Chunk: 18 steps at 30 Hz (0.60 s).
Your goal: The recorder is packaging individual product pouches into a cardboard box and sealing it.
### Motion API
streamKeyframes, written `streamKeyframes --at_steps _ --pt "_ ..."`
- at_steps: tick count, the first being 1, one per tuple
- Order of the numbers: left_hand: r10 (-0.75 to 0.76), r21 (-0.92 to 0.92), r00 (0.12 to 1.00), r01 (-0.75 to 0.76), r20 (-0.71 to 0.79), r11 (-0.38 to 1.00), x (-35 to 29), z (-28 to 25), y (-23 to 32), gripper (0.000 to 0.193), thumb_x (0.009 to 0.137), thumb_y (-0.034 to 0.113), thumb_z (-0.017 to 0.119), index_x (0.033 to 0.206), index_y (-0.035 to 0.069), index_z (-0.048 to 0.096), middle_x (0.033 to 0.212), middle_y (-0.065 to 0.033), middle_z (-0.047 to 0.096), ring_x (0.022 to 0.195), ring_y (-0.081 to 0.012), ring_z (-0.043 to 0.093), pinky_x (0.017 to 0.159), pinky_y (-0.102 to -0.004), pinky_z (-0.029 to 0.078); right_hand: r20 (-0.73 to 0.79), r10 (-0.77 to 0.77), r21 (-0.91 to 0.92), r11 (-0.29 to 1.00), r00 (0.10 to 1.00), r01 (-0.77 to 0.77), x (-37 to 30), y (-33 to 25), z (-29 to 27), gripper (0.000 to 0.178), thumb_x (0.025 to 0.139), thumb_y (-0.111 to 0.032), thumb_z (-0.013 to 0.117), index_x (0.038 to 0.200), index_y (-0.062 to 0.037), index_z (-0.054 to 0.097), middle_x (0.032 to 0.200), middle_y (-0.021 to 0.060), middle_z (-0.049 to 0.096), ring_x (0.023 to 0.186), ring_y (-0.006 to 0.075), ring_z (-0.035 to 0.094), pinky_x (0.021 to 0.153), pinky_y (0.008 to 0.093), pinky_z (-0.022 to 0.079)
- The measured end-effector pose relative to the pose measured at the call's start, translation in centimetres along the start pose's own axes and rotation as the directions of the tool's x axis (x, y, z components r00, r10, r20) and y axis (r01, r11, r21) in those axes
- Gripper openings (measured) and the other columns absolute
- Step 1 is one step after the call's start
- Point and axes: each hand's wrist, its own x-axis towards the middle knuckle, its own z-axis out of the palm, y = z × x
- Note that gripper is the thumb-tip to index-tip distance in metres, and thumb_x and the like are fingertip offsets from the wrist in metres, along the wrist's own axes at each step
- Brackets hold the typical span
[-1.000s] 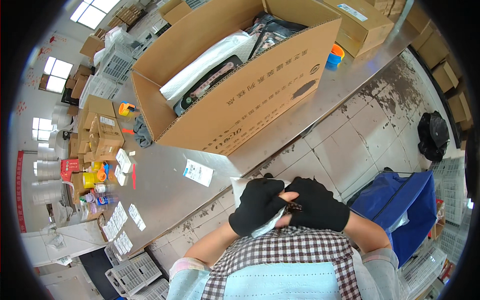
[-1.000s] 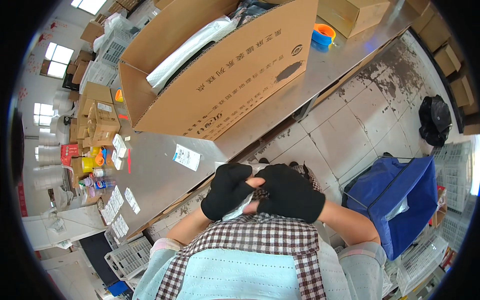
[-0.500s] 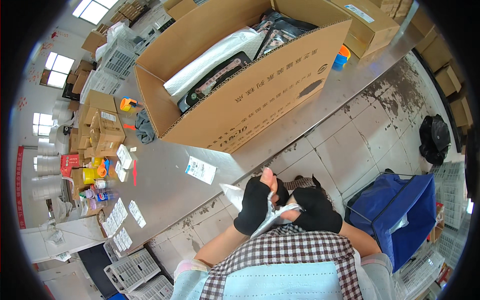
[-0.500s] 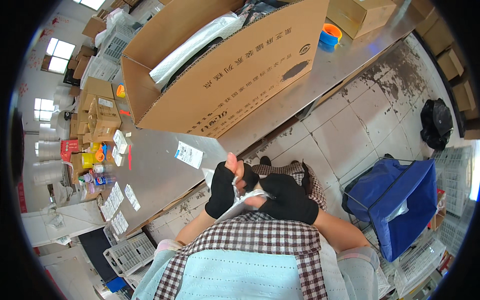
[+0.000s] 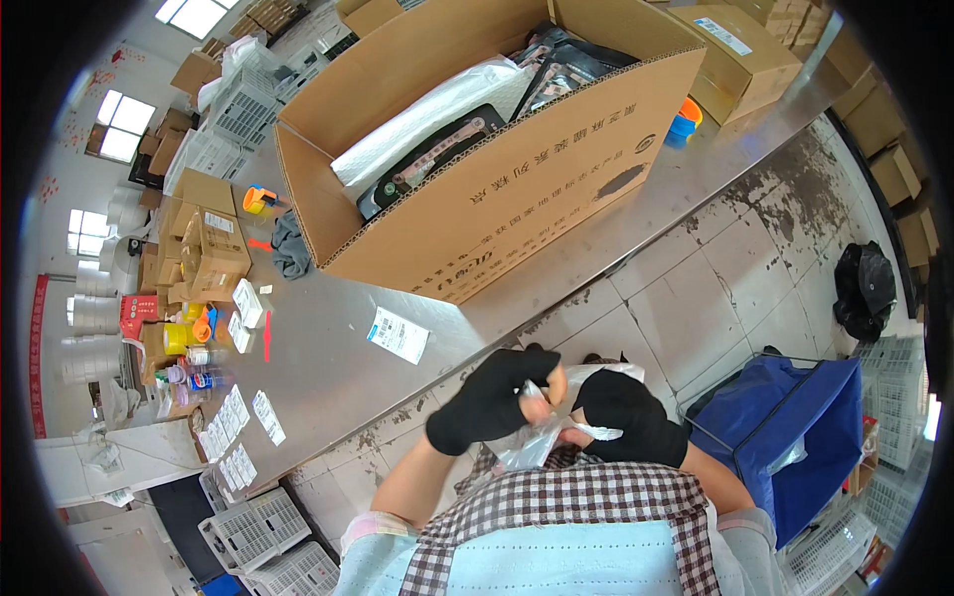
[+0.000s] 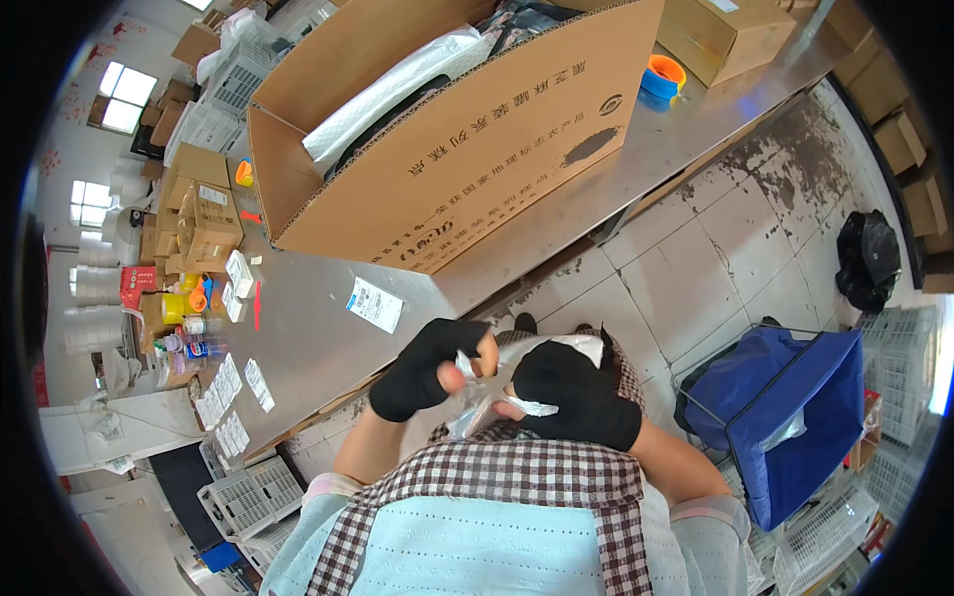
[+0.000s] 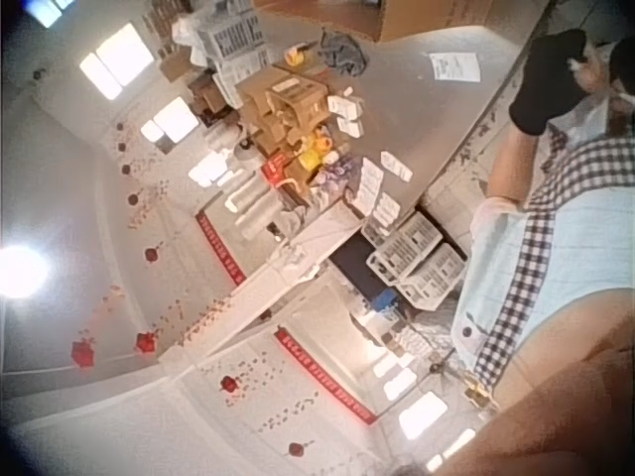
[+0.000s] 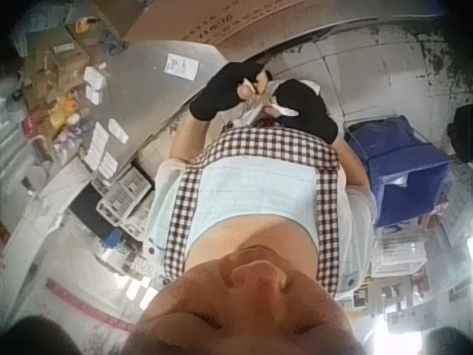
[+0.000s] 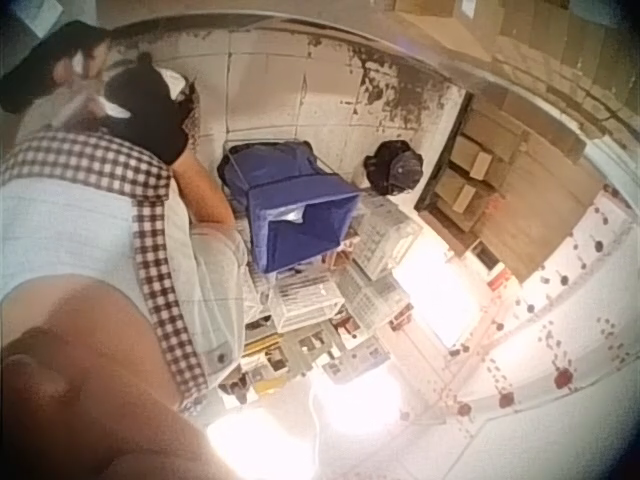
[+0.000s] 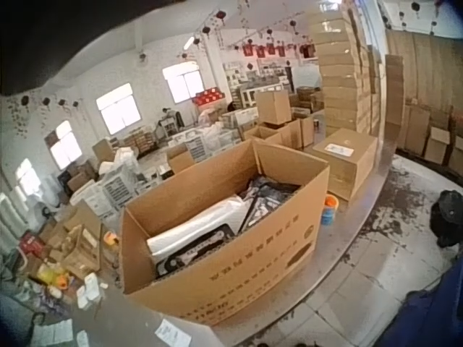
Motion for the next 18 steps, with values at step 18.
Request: streamKeyframes --at_steps 18 --pt "-0.138 -0.275 0.915 0.031 -0.379 0.961 -2.5 4.0 -0.7 0.051 0.09 0.047 0.052 0.066 0.002 0.054 0.062 -0.002 0.052 0.057 -0.0108 0.047 0.053 -0.0262 0.036 0.192 0.096 0.277 0.949 0.977 -0.148 -0.7 0.6 -0.1 0.024 0.073 -0.016 0.075 0.09 -0.0054 0.063 0.086 0.0106 0.061 0.084 0.0271 0.062 0.075 0.0364 0.048"
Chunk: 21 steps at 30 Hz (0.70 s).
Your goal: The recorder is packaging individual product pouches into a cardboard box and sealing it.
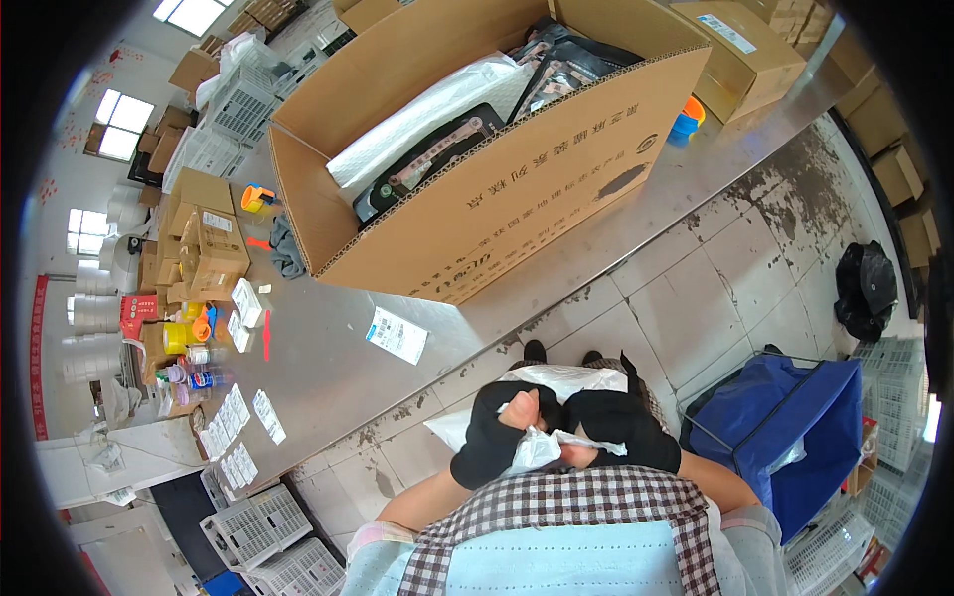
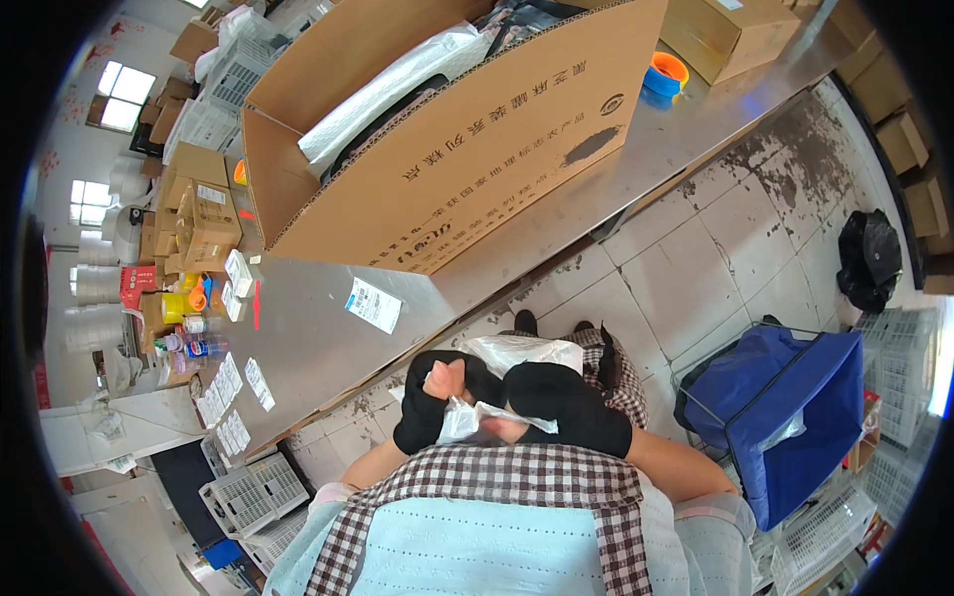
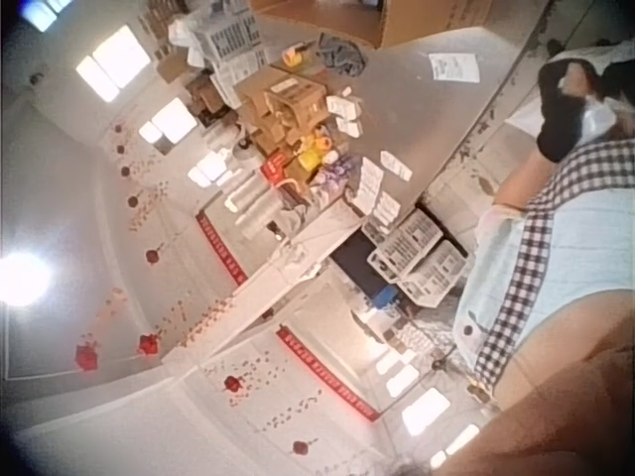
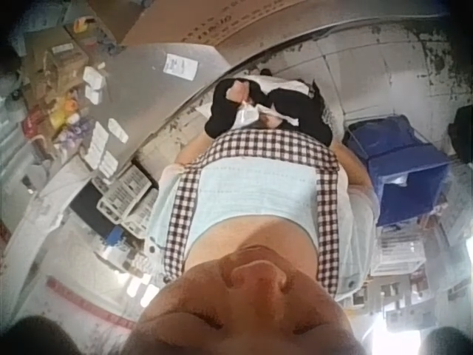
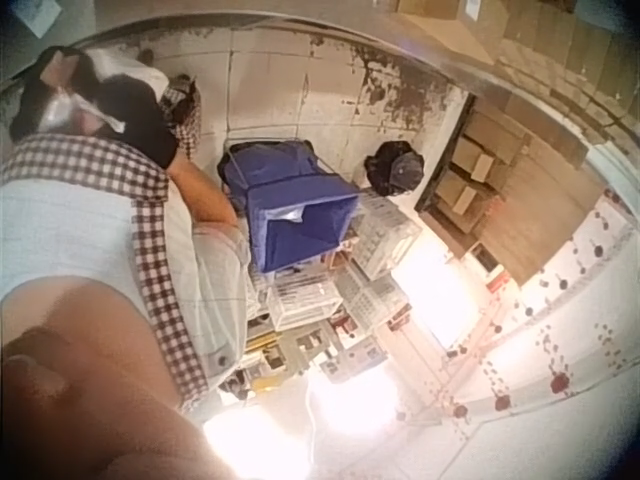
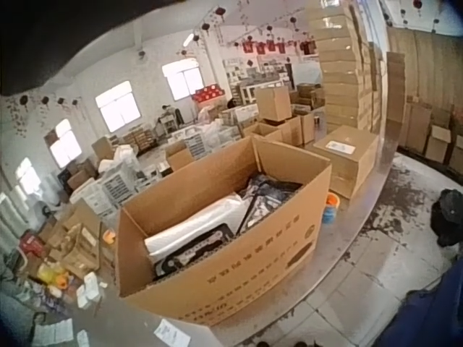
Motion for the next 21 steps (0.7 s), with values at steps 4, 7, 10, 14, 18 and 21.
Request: streamKeyframes --at_steps 4,7,10,14,18,21 --pt "0.058 0.186 0.966 -0.107 0.252 0.977 1.9 -1.1 1.8 0.056 0.08 0.057 0.061 0.065 0.003 0.053 0.06 -0.003 0.05 0.056 -0.0116 0.047 0.052 -0.0266 0.035 -0.002 -0.027 -0.104 0.994 1.0 0.027 1.3 -1.4 -0.8 0.02 0.076 -0.021 0.072 0.083 -0.0054 0.062 0.081 0.012 0.06 0.074 0.0285 0.059 0.068 0.0377 0.046" --pt "0.09 0.305 0.883 -0.253 0.462 0.918 3.0 -2.0 4.1 0.051 0.068 0.049 0.077 0.062 0.004 0.054 0.057 -0.0038 0.051 0.05 -0.0152 0.049 0.048 -0.0286 0.035 -0.004 -0.047 -0.17 0.984 0.999 0.045 1.5 -1.6 -0.9 0.024 0.079 -0.028 0.069 0.078 -0.0055 0.061 0.076 0.0127 0.058 0.07 0.0294 0.056 0.065 0.0379 0.044" --pt "0.088 0.46 0.821 -0.4 0.563 0.793 3.2 -2.2 4.5 0.035 0.063 0.027 0.085 0.062 0.006 0.056 0.057 -0.0057 0.054 0.05 -0.0196 0.053 0.048 -0.0296 0.037 -0.04 -0.035 -0.147 0.989 0.999 0.029 1.4 -1.6 -0.7 0.017 0.081 -0.022 0.065 0.078 -0.0059 0.061 0.08 0.0098 0.061 0.074 0.0273 0.06 0.07 0.0358 0.046" --pt "0.33 0.539 0.859 -0.504 0.391 0.675 1.8 -0.8 2.9 0.028 0.065 0.015 0.082 0.059 0.008 0.055 0.054 -0.006 0.052 0.049 -0.0219 0.052 0.047 -0.0302 0.038 -0.136 -0.025 -0.046 0.999 0.99 0.019 0.6 -0.5 -0.2 0.009 0.077 -0.013 0.067 0.082 -0.0063 0.063 0.087 0.008 0.065 0.078 0.022 0.064 0.07 0.031 0.05" --pt "0.497 0.626 0.824 -0.544 0.273 0.558 1.6 -0.3 2.3 0.028 0.066 0.015 0.078 0.055 0.01 0.053 0.05 -0.0073 0.049 0.044 -0.0232 0.048 0.044 -0.0311 0.037 -0.193 -0.073 -0.183 0.982 0.978 0.037 0.9 -1.6 -0.4 0.012 0.074 -0.011 0.069 0.085 -0.0066 0.065 0.083 0.0077 0.065 0.071 0.0216 0.063 0.065 0.0308 0.05" --pt "0.515 0.63 0.827 -0.527 0.225 0.57 1.7 -1.3 2.7 0.029 0.067 0.013 0.079 0.052 0.01 0.053 0.05 -0.0067 0.049 0.043 -0.0225 0.048 0.043 -0.0303 0.037 -0.268 0.114 -0.148 0.976 0.957 -0.158 1.0 -2.2 -0.4 0.014 0.074 -0.012 0.07 0.086 -0.0066 0.066 0.079 0.0081 0.064 0.069 0.0214 0.063 0.064 0.0308 0.05"
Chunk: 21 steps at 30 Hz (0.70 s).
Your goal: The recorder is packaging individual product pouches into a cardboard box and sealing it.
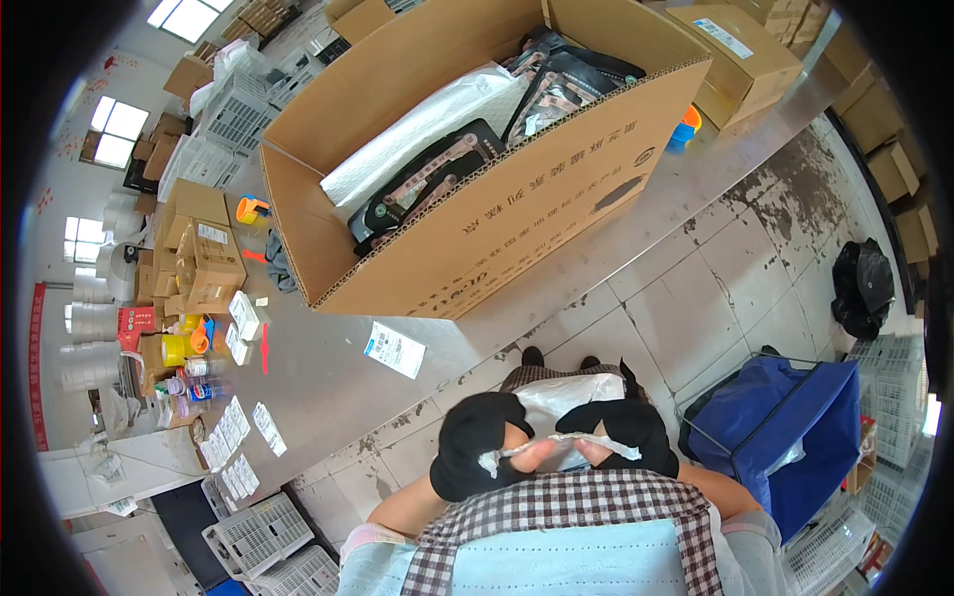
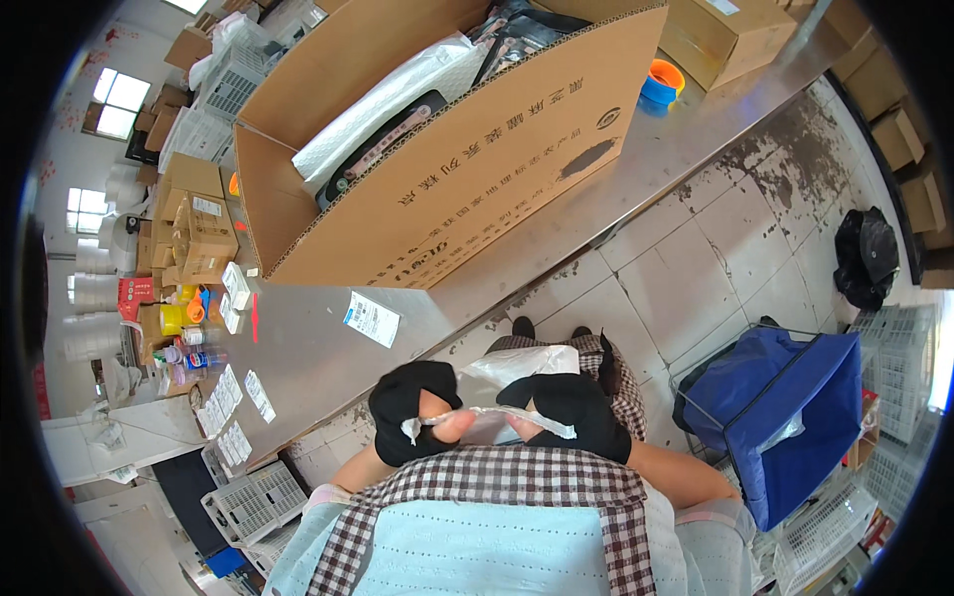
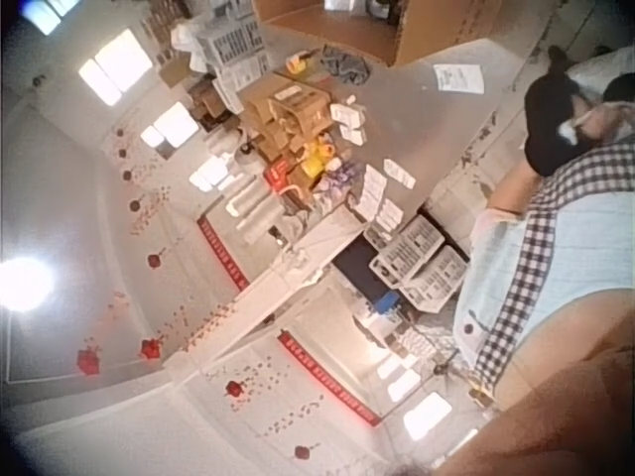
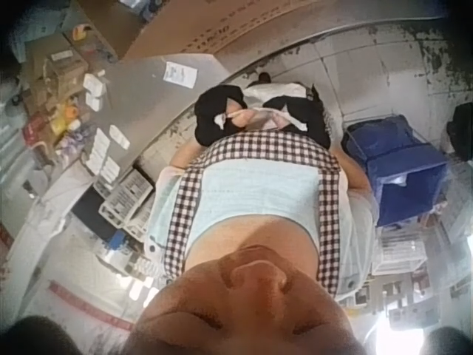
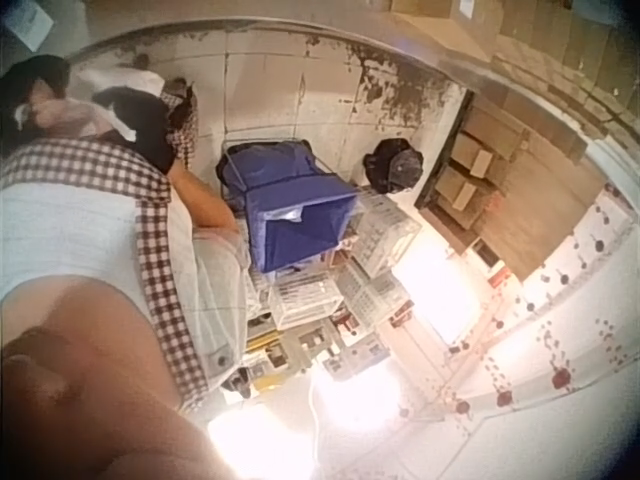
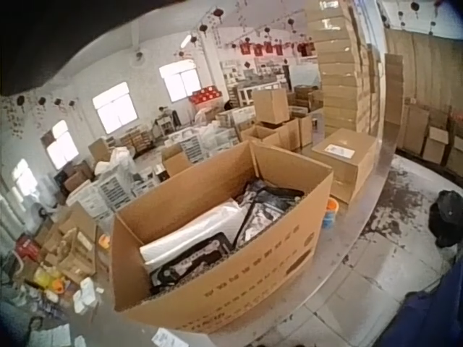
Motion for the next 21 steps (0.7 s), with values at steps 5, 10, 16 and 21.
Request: streamKeyframes --at_steps 5,10,16,21 --pt "0.001 -0.101 0.996 0.008 0.088 0.995 1.4 -0.2 0.1 0.026 0.064 0.018 0.081 0.058 0.008 0.058 0.055 -0.0069 0.053 0.049 -0.0238 0.053 0.047 -0.0309 0.041 0.19 0.103 0.108 0.986 0.976 -0.125 1.5 -0.3 -0.4 0.026 0.073 -0.02 0.074 0.092 -0.0047 0.066 0.079 0.0109 0.064 0.072 0.0219 0.063 0.067 0.0318 0.049" --pt "0.118 0.178 0.938 -0.184 0.327 0.967 3.0 -1.2 -1.5 0.032 0.063 0.031 0.079 0.078 0.009 0.061 0.06 -0.0075 0.054 0.053 -0.0276 0.055 0.053 -0.0343 0.044 0.308 0.05 -0.084 0.996 0.95 -0.025 4.0 -1.7 -1.8 0.034 0.069 -0.027 0.078 0.09 -0.0045 0.063 0.082 0.0125 0.062 0.086 0.0294 0.062 0.074 0.036 0.048" --pt "-0.178 -0.117 0.698 0.353 0.694 0.928 5.7 -4.0 -6.5 0.077 0.058 0.039 0.085 0.117 -0.001 0.057 0.09 -0.0128 0.068 0.086 -0.021 0.066 0.076 -0.0303 0.049 0.114 -0.405 -0.086 0.906 0.907 0.415 5.5 1.4 -6.7 0.032 0.062 -0.009 0.083 0.084 -0.004 0.061 0.089 0.0151 0.063 0.082 0.0306 0.062 0.072 0.0357 0.049" --pt "-0.073 -0.168 0.588 0.346 0.805 0.923 4.1 -2.7 -10.8 0.062 0.068 0.034 0.079 0.116 -0.001 0.059 0.096 -0.0128 0.067 0.091 -0.0216 0.062 0.081 -0.03 0.046 -0.109 0.147 0.361 0.927 0.983 -0.098 3.7 6.3 -10.6 0.022 0.072 -0.009 0.073 0.088 -0.0035 0.059 0.079 -0.0007 0.059 0.074 0.0079 0.053 0.068 0.0247 0.043"
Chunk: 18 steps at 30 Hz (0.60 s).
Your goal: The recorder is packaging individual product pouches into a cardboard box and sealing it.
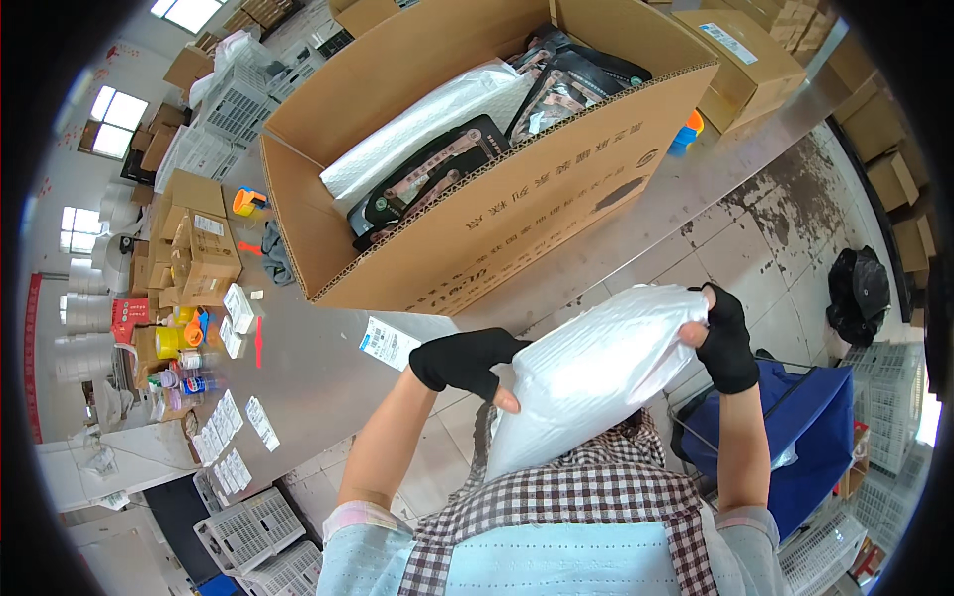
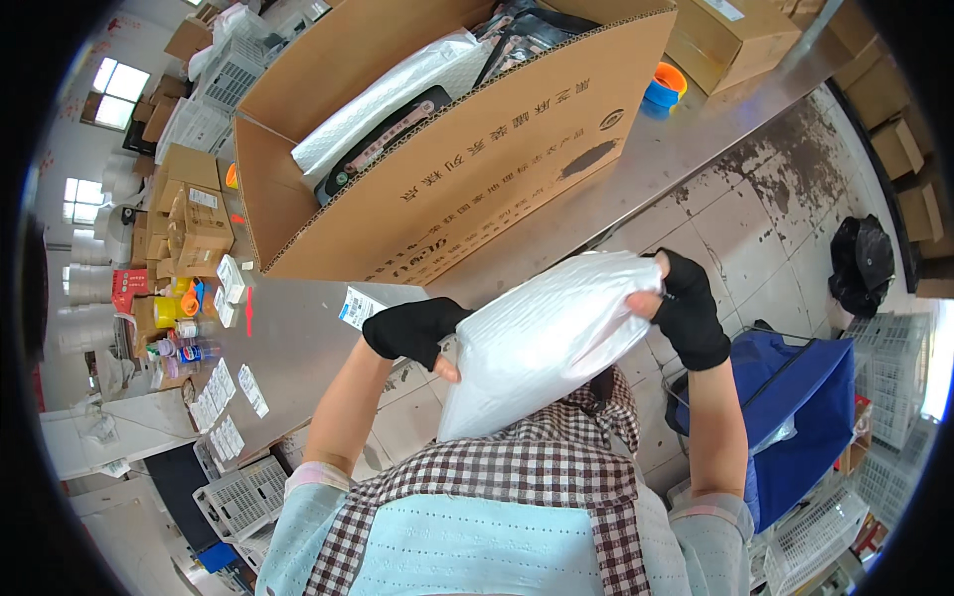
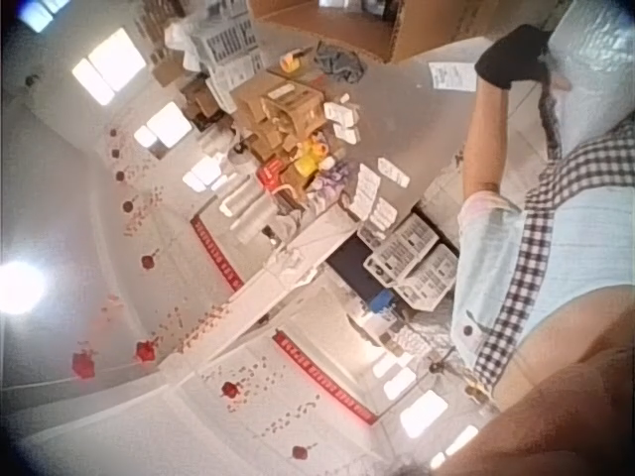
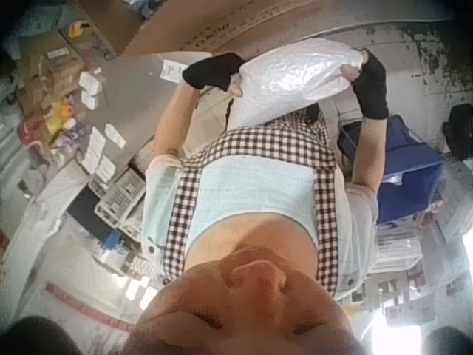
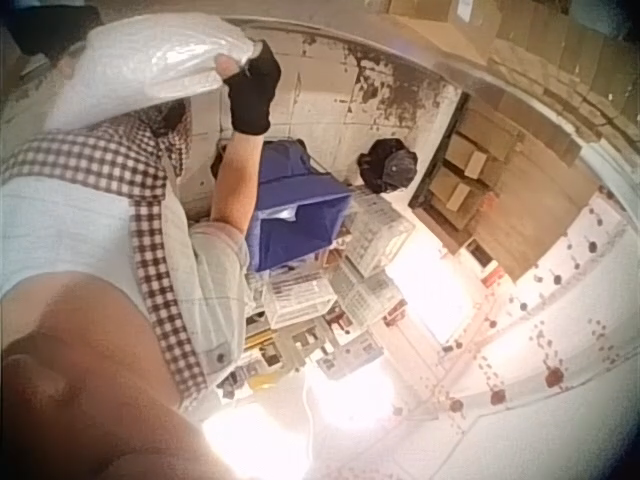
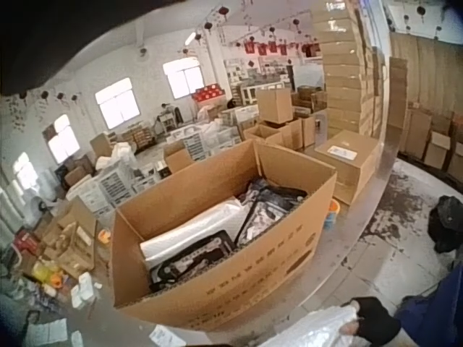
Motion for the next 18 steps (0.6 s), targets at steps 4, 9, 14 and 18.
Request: streamKeyframes --at_steps 4,9,14,18 --pt "-0.215 -0.413 0.926 0.072 -0.311 0.908 0.9 1.4 -0.4 0.047 0.08 0.036 0.066 0.105 -0.004 0.06 0.083 -0.01 0.065 0.078 -0.0132 0.059 0.074 -0.0281 0.046 -0.108 0.327 -0.188 0.921 0.939 -0.343 -1.2 3.2 -3.4 0.028 0.072 -0.015 0.073 0.094 -0.003 0.06 0.082 0.0038 0.061 0.079 0.0132 0.057 0.073 0.0275 0.045" --pt "-0.197 0.097 0.953 0.223 -0.229 0.97 4.2 3.7 2.9 0.045 0.09 0.038 0.052 0.113 0.0 0.055 0.084 -0.0206 0.061 0.077 -0.0318 0.059 0.071 -0.0381 0.045 0.166 -0.077 -0.768 0.615 0.983 0.177 -2.6 2.2 -1.8 0.082 0.065 -0.029 0.081 0.133 -0.0064 0.041 0.129 0.0171 0.049 0.115 0.0277 0.053 0.097 0.0351 0.041" --pt "-0.068 0.293 0.959 0.151 -0.275 0.944 5.9 6.4 3.3 0.036 0.087 0.033 0.054 0.103 0.002 0.059 0.083 -0.0215 0.061 0.078 -0.035 0.06 0.069 -0.041 0.046 0.385 -0.017 -0.597 0.758 0.923 0.263 -1.6 -1.3 7.3 0.084 0.063 -0.041 0.08 0.131 -0.0076 0.043 0.102 0.0153 0.059 0.096 0.0291 0.058 0.083 0.0376 0.044" --pt "0.095 0.299 0.959 -0.011 -0.269 0.954 3.7 5.0 3.0 0.025 0.085 0.028 0.06 0.093 0.005 0.062 0.084 -0.0139 0.061 0.081 -0.0305 0.058 0.072 -0.039 0.045 0.398 0.031 -0.659 0.704 0.917 0.263 -2.3 0.2 7.4 0.046 0.07 -0.045 0.074 0.095 -0.0075 0.063 0.065 0.0123 0.06 0.065 0.0301 0.062 0.059 0.0371 0.046"
